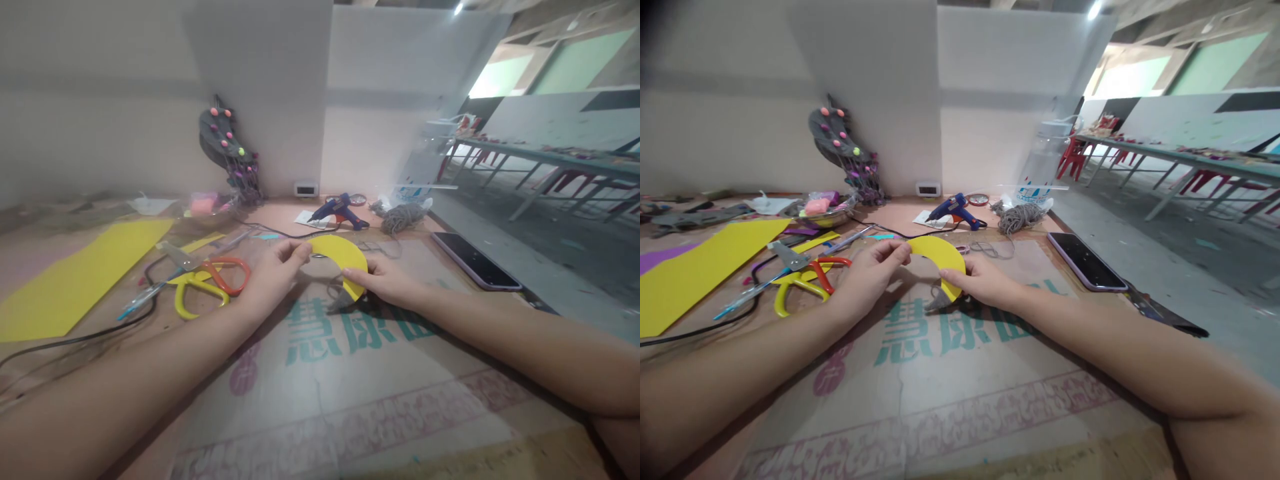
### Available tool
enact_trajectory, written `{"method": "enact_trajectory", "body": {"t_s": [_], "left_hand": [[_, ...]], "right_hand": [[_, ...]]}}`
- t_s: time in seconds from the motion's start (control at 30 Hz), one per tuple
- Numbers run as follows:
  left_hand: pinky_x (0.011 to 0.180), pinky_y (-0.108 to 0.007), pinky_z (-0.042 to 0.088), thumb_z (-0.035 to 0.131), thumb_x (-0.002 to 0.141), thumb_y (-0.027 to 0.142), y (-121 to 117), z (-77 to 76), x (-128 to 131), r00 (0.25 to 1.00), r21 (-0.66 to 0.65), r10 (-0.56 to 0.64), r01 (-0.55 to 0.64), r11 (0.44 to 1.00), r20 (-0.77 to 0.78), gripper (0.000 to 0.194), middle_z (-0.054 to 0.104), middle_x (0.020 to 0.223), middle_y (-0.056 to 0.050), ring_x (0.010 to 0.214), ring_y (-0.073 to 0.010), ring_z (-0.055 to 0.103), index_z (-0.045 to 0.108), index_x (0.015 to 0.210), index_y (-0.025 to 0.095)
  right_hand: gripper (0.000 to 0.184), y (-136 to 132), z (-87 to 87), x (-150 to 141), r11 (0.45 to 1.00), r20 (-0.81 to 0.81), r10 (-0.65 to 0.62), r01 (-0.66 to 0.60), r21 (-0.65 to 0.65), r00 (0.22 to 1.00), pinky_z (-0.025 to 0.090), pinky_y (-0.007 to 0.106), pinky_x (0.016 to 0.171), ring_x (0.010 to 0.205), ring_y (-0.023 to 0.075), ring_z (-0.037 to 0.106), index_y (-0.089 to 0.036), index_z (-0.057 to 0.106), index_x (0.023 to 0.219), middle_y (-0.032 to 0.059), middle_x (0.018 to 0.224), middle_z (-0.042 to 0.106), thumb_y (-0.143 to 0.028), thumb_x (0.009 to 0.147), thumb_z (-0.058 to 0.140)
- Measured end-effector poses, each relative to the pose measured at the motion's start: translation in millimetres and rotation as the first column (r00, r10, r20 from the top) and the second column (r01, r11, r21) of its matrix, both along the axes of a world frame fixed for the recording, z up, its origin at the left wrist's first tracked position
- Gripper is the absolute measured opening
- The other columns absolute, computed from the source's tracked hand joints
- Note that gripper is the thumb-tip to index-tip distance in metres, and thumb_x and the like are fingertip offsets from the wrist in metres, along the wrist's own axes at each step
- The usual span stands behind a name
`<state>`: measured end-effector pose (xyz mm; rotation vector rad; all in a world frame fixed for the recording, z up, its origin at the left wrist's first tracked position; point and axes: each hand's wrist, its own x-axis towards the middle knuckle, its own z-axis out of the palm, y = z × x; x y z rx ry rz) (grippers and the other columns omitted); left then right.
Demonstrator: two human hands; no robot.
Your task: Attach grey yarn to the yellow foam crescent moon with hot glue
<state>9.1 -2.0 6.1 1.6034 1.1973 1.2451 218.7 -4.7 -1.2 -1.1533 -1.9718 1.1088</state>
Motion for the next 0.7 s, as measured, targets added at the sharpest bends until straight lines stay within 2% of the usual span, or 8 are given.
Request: {"method": "enact_trajectory", "body": {"t_s": [0.1,0.33,0.43,0.53,0.6,0.7], "left_hand": [[0.064,-0.023,0.040,0.055,0.088,0.039,2.7,-2.8,-2.0,0.999,0.018,0.012,-0.011,1.000,-0.030,0.027,0.059,0.072,0.001,0.070,-0.0140,0.053,0.060,0.072,0.018],[0.064,-0.023,0.037,0.048,0.090,0.049,10.9,-14.1,-5.5,0.998,0.003,0.063,-0.063,0.998,-0.028,0.035,0.057,0.072,0.001,0.071,-0.0134,0.052,0.057,0.076,0.018],[0.061,-0.023,0.038,0.046,0.089,0.051,14.6,-19.8,-4.6,0.993,-0.044,0.064,-0.060,0.997,0.096,0.037,0.056,0.072,0.001,0.068,-0.0133,0.052,0.056,0.076,0.018],[0.059,-0.023,0.039,0.046,0.089,0.048,16.4,-23.2,-2.1,0.977,-0.081,0.023,-0.006,0.997,0.211,0.035,0.055,0.072,0.000,0.066,-0.0132,0.052,0.055,0.074,0.018],[0.061,-0.024,0.041,0.046,0.089,0.047,16.3,-23.4,-1.1,0.975,-0.075,-0.001,0.018,0.997,0.220,0.034,0.055,0.072,0.000,0.068,-0.0136,0.053,0.057,0.076,0.017],[0.069,-0.024,0.041,0.046,0.090,0.048,15.5,-21.3,-1.9,0.991,-0.010,-0.019,0.021,1.000,0.133,0.035,0.057,0.075,0.000,0.075,-0.0144,0.054,0.060,0.080,0.017]], "right_hand": [[0.037,-0.6,-0.6,-0.4,1.000,-0.023,-0.028,0.028,0.011,0.999,0.040,0.023,0.053,0.059,0.0115,0.050,-0.013,0.062,0.076,0.0022,0.069,0.059,-0.050,0.083,0.055],[0.042,-3.3,1.2,-0.8,0.979,-0.115,-0.201,0.202,-0.005,0.973,0.033,0.021,0.040,0.042,0.0075,0.041,-0.017,0.053,0.070,-0.0041,0.053,0.049,-0.058,0.079,0.057],[0.044,-2.0,1.1,-0.4,0.977,-0.195,-0.211,0.210,-0.031,0.958,0.032,0.020,0.037,0.039,0.0068,0.040,-0.017,0.053,0.072,-0.0045,0.053,0.049,-0.061,0.078,0.057],[0.046,-1.0,1.9,-0.8,0.978,-0.229,-0.209,0.207,-0.034,0.951,0.033,0.020,0.037,0.042,0.0073,0.043,-0.017,0.055,0.072,-0.0027,0.056,0.052,-0.063,0.077,0.058],[0.045,-1.1,2.7,-1.5,0.977,-0.227,-0.212,0.212,-0.028,0.950,0.035,0.020,0.038,0.044,0.0078,0.044,-0.017,0.055,0.072,-0.0017,0.058,0.053,-0.062,0.077,0.059],[0.045,-1.9,2.6,-2.5,0.979,-0.223,-0.205,0.204,-0.027,0.953,0.034,0.020,0.038,0.044,0.0075,0.043,-0.017,0.054,0.072,-0.0023,0.058,0.052,-0.061,0.078,0.058]]}}
